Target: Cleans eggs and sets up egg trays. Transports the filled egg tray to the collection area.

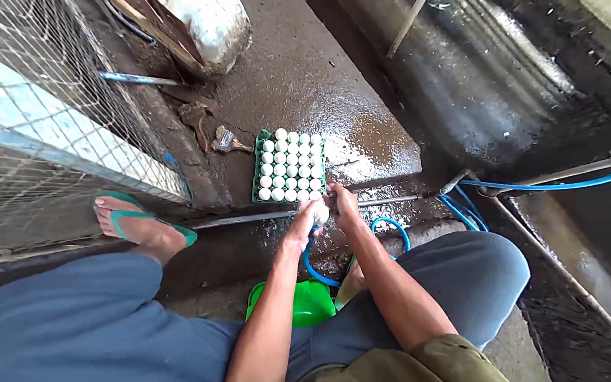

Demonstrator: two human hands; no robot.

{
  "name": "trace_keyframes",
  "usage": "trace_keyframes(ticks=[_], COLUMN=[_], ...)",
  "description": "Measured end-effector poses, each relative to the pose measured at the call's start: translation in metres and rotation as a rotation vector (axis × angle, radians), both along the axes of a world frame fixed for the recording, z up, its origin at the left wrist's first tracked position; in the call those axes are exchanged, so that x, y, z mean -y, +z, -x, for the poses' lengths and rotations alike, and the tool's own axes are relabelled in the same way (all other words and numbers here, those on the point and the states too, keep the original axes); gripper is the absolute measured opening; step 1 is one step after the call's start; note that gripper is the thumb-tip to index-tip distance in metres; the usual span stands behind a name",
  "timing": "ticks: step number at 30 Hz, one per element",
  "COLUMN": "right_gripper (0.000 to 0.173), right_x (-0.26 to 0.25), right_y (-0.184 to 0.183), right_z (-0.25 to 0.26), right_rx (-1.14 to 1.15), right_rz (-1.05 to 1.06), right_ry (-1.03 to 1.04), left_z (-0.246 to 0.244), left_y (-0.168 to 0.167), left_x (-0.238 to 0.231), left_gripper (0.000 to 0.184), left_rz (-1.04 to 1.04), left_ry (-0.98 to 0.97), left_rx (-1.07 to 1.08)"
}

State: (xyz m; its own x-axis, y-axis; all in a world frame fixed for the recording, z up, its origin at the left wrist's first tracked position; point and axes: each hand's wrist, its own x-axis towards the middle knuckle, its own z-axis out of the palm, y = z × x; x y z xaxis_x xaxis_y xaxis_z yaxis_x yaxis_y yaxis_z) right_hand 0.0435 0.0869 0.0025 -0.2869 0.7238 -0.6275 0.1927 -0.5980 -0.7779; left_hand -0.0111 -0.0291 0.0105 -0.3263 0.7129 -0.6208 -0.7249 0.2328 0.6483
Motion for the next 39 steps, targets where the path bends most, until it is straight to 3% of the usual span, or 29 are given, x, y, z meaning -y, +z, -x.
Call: trace_keyframes(ticks=[3,5,7,9,10,13,17,21,25,28,31,33,36,39], right_gripper=[0.038,0.054,0.049,0.04,0.037,0.043,0.036,0.038,0.043,0.039,0.041,0.04,0.039,0.042], right_x=[0.005,0.026,0.045,0.047,0.042,0.028,0.051,0.035,0.055,0.033,0.045,0.048,0.027,0.046], right_y=[0.01,0.015,0.012,0.002,0.001,0.001,0.004,0.001,0.0,-0.002,0.001,0.0,0.003,0.013], right_z=[-0.006,-0.007,-0.014,-0.01,-0.008,-0.002,-0.008,0.003,-0.009,-0.002,-0.008,-0.011,-0.005,-0.008], right_rx=[-0.076,-0.005,0.031,0.057,0.096,0.144,0.045,0.065,-0.024,0.024,0.064,0.056,0.051,0.087], right_rz=[-0.014,-0.291,-0.678,-0.92,-0.865,-0.411,-0.576,-0.385,-0.512,-0.401,-0.465,-0.553,-0.442,-0.578], right_ry=[-0.056,0.127,0.439,0.537,0.525,0.408,0.412,0.277,0.404,0.278,0.337,0.389,0.304,0.399], left_z=[-0.001,-0.004,-0.011,-0.016,-0.016,-0.021,-0.018,-0.021,-0.024,-0.02,-0.022,-0.022,-0.024,-0.021], left_y=[-0.007,-0.009,-0.004,-0.001,-0.002,-0.005,-0.004,-0.006,0.003,-0.006,-0.007,-0.001,0.005,0.003], left_x=[0.001,-0.004,-0.005,-0.003,-0.002,-0.01,-0.002,-0.01,0.003,-0.007,-0.007,-0.001,-0.007,-0.004], left_gripper=[0.029,0.04,0.048,0.046,0.047,0.047,0.048,0.049,0.051,0.05,0.048,0.049,0.046,0.047], left_rz=[-0.059,-0.04,-0.012,-0.011,0.005,0.08,0.001,0.098,0.051,0.079,0.021,0.026,0.08,0.019], left_ry=[0.06,0.122,0.177,0.164,0.122,0.114,0.109,0.093,0.06,0.022,0.104,0.059,0.035,0.076], left_rx=[-0.019,-0.09,-0.113,-0.187,-0.239,-0.419,-0.426,-0.465,-0.459,-0.463,-0.454,-0.412,-0.436,-0.419])
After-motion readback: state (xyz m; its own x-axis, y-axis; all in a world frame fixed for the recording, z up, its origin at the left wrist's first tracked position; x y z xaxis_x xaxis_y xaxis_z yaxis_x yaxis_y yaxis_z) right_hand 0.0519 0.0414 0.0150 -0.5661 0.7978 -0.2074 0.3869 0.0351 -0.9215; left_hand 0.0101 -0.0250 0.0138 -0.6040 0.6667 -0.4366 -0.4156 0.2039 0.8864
